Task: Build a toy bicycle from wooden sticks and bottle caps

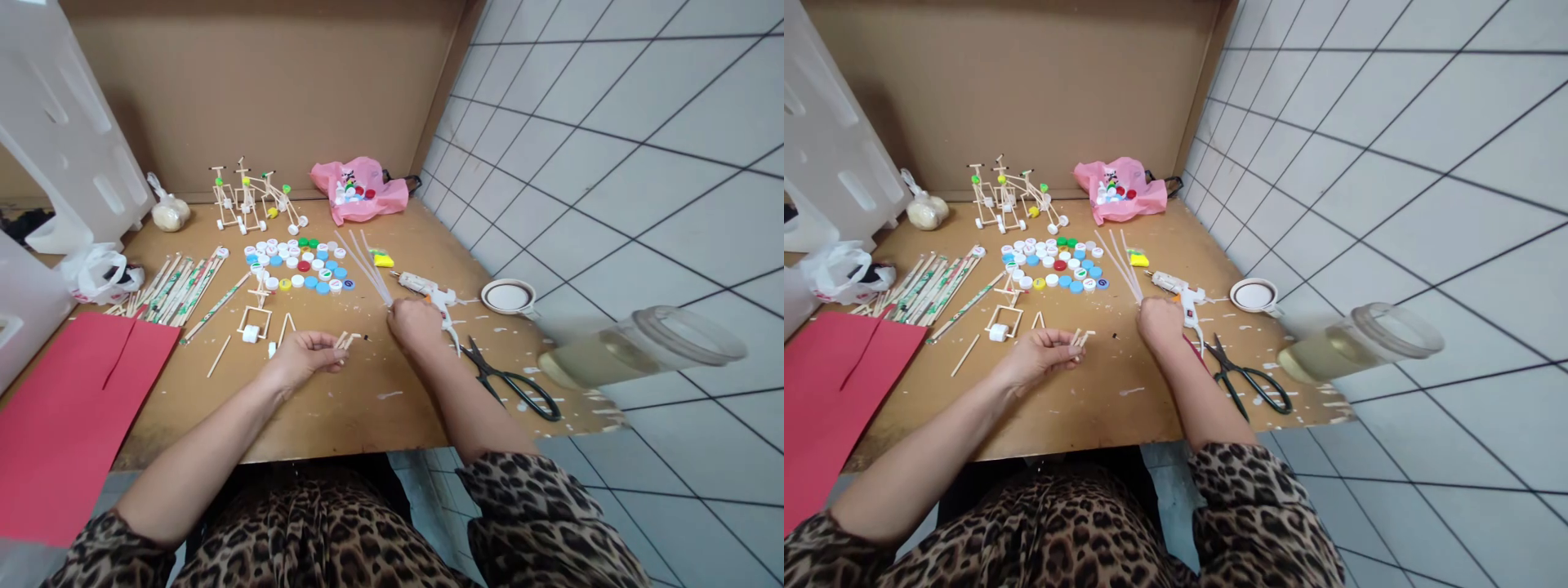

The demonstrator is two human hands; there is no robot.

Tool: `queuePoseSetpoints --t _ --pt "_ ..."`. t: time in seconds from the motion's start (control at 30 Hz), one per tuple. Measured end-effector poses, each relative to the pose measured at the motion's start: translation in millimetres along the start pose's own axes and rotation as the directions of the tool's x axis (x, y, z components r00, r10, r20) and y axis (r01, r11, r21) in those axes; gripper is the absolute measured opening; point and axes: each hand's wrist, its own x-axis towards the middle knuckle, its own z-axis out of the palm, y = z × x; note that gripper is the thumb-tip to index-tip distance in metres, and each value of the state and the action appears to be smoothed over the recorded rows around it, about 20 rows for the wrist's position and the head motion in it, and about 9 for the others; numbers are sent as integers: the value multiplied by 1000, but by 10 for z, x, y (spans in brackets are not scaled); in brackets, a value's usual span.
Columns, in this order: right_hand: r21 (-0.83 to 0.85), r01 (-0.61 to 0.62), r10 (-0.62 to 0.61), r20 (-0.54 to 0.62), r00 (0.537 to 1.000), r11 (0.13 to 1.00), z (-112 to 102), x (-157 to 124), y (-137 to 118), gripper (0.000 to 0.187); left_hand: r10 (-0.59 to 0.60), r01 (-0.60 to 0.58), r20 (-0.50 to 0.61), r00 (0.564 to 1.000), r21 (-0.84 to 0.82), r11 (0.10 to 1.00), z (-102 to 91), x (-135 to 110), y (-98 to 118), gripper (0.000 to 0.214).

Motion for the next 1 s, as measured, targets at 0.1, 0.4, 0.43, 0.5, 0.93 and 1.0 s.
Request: queuePoseSetpoints --t 0.1,0.4,0.43,0.5,0.93,1.0 --pt "-10 10 -10 -23 1000 1000 54 -21 42 36 -6 6 -5 1000 -6 1000 23 46 -38 20" --pt "105 -28 24 34 999 994 18 61 33 32 -16 16 7 1000 -28 999 102 72 -102 23" --pt "167 -34 26 48 999 985 13 65 39 29 -12 12 4 1000 -35 999 101 70 -104 24" --pt "389 -30 -1 79 997 921 3 39 56 23 -4 4 -8 1000 -49 999 93 70 -103 28" --pt "939 238 -358 -139 923 248 -206 -255 -307 11 105 -113 -72 992 -122 986 90 180 62 30" --pt "905 303 -380 -179 908 298 -223 -193 -378 9 125 -136 -94 988 -124 983 54 193 100 30"
